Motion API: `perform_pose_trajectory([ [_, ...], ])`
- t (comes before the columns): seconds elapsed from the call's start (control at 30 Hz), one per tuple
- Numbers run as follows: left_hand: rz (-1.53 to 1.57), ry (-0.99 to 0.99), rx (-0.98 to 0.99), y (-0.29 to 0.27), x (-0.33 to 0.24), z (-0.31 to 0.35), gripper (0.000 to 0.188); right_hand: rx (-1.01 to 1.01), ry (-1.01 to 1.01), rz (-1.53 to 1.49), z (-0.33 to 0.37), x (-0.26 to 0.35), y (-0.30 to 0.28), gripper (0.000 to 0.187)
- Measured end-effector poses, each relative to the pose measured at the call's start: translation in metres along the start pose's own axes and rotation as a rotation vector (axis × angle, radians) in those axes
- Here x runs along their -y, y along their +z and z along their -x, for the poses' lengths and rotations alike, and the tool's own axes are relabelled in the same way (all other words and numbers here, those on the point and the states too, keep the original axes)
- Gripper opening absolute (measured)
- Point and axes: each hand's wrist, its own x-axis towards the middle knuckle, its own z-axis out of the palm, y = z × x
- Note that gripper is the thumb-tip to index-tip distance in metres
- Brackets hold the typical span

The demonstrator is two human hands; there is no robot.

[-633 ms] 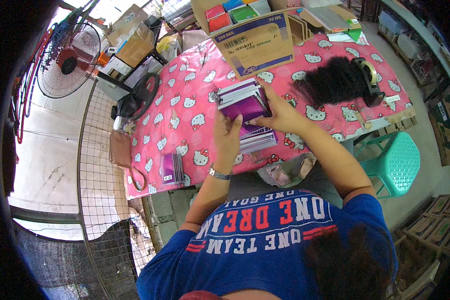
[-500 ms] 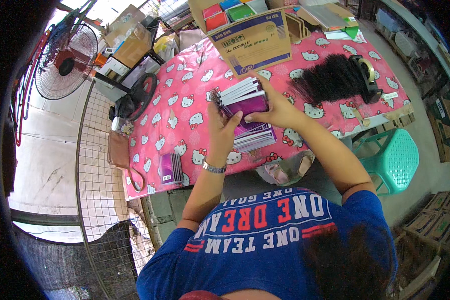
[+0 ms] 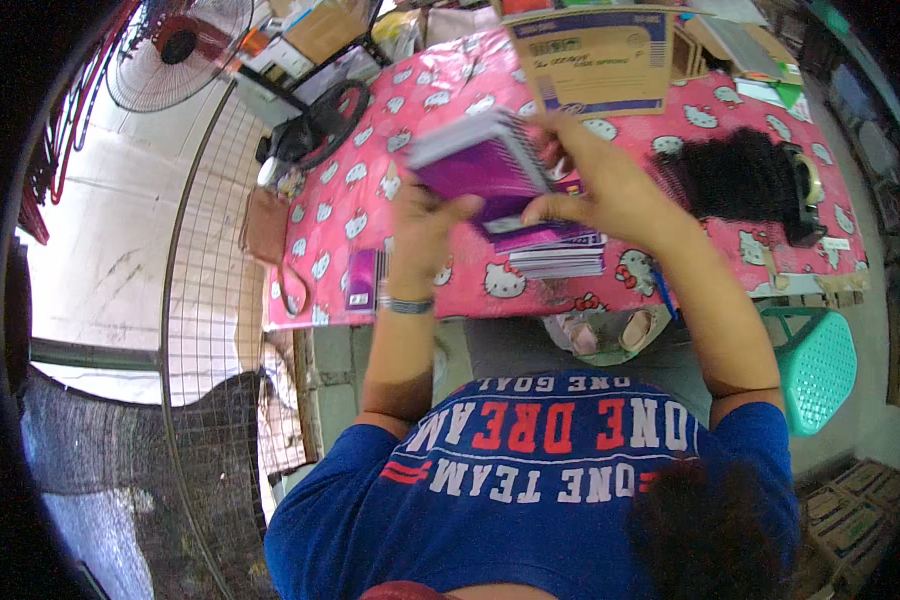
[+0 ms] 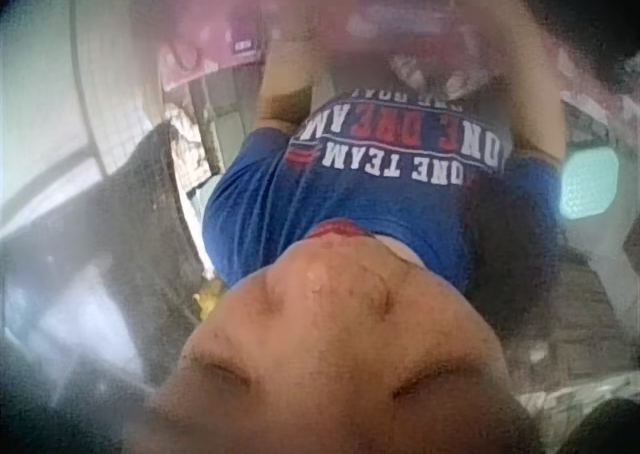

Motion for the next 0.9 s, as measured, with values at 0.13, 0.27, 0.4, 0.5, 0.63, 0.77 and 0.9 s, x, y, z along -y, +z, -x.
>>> perform_pose_trajectory([
  [0.13, 0.291, -0.135, -0.094, -0.132, 0.001, 0.010, 0.044, -0.228, -0.173, 0.036, 0.001, -0.012, -0.011, 0.082],
  [0.27, 0.129, -0.535, -0.220, -0.280, 0.060, 0.050, 0.041, -0.322, 0.102, -0.160, 0.026, -0.060, -0.014, 0.074],
  [0.4, 0.021, -0.823, -0.235, -0.332, 0.093, 0.061, 0.038, -0.366, 0.185, -0.272, 0.054, -0.089, -0.018, 0.072],
  [0.5, 0.036, -0.917, -0.208, -0.335, 0.110, 0.050, 0.041, -0.384, 0.208, -0.202, 0.066, -0.096, -0.026, 0.071],
  [0.63, 0.033, -0.979, -0.160, -0.343, 0.117, 0.046, 0.047, -0.408, 0.268, -0.169, 0.072, -0.098, -0.034, 0.070],
  [0.77, -0.170, -0.965, -0.177, -0.366, 0.116, 0.055, 0.053, -0.399, 0.279, -0.170, 0.069, -0.102, -0.032, 0.070],
  [0.9, -0.505, -1.044, -0.059, -0.332, 0.101, 0.039, 0.082, -0.419, 0.287, -0.092, 0.074, -0.111, -0.034, 0.068],
])
